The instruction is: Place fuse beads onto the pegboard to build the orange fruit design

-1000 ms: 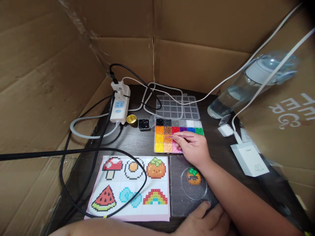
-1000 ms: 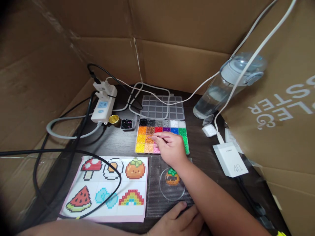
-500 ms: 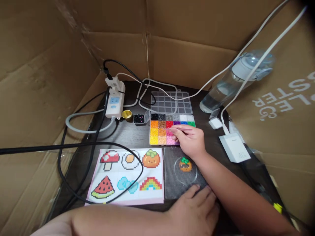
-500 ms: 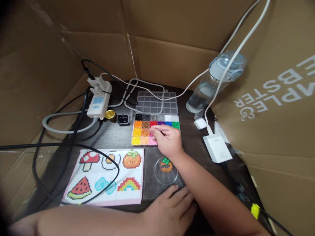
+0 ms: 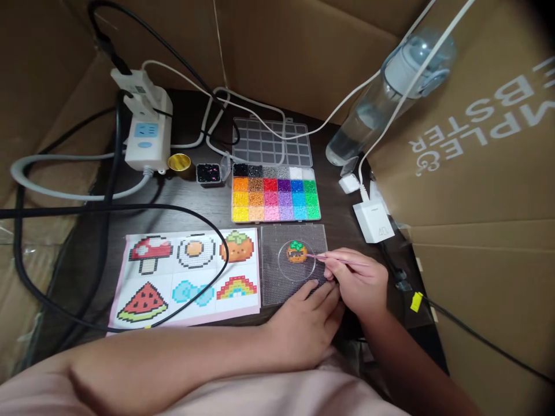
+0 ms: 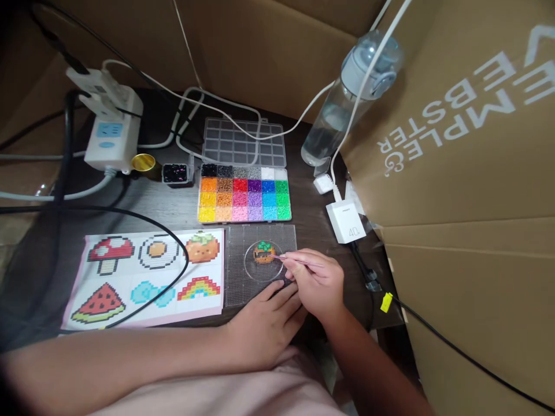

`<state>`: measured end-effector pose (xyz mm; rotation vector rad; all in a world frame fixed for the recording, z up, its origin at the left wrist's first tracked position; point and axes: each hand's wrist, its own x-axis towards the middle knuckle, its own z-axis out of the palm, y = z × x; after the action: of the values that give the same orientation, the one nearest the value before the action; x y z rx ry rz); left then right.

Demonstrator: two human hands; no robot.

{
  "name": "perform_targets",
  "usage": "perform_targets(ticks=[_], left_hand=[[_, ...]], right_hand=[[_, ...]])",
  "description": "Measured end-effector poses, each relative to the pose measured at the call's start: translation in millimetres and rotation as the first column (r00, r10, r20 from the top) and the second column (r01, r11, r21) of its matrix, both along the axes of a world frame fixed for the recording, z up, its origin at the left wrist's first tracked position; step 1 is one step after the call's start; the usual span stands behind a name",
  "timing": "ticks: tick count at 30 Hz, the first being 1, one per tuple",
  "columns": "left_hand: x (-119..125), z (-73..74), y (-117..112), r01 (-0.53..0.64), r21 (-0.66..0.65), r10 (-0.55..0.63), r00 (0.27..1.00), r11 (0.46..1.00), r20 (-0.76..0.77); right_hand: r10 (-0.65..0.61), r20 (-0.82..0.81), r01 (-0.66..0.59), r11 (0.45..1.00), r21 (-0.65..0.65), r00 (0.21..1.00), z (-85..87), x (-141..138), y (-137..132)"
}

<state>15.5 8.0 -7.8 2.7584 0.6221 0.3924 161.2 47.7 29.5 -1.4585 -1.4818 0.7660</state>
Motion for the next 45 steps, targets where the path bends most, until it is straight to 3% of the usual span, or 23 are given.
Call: perform_targets(ticks=[4, 15, 45], left_hand=[[1, -0.3, 0, -0.001, -0.009, 0.001, 1.0, 1.0, -0.001], [2, 0.9, 2, -0.002, -0.009, 0.002, 1.0, 1.0, 0.027], [2, 2.5, 2, 0.0, -0.008, 0.0, 1.0, 1.0, 0.017]], right_hand=[[0.0, 0.011, 0.001, 1.0, -0.016, 1.0, -9.2, 0, -6], [0.009, 0.013, -0.009, 1.0, -0.027, 1.0, -12.9, -1, -5], [-0.015, 0.016, 0.016, 1.0, -0.027, 1.0, -12.9, -2, -4]])
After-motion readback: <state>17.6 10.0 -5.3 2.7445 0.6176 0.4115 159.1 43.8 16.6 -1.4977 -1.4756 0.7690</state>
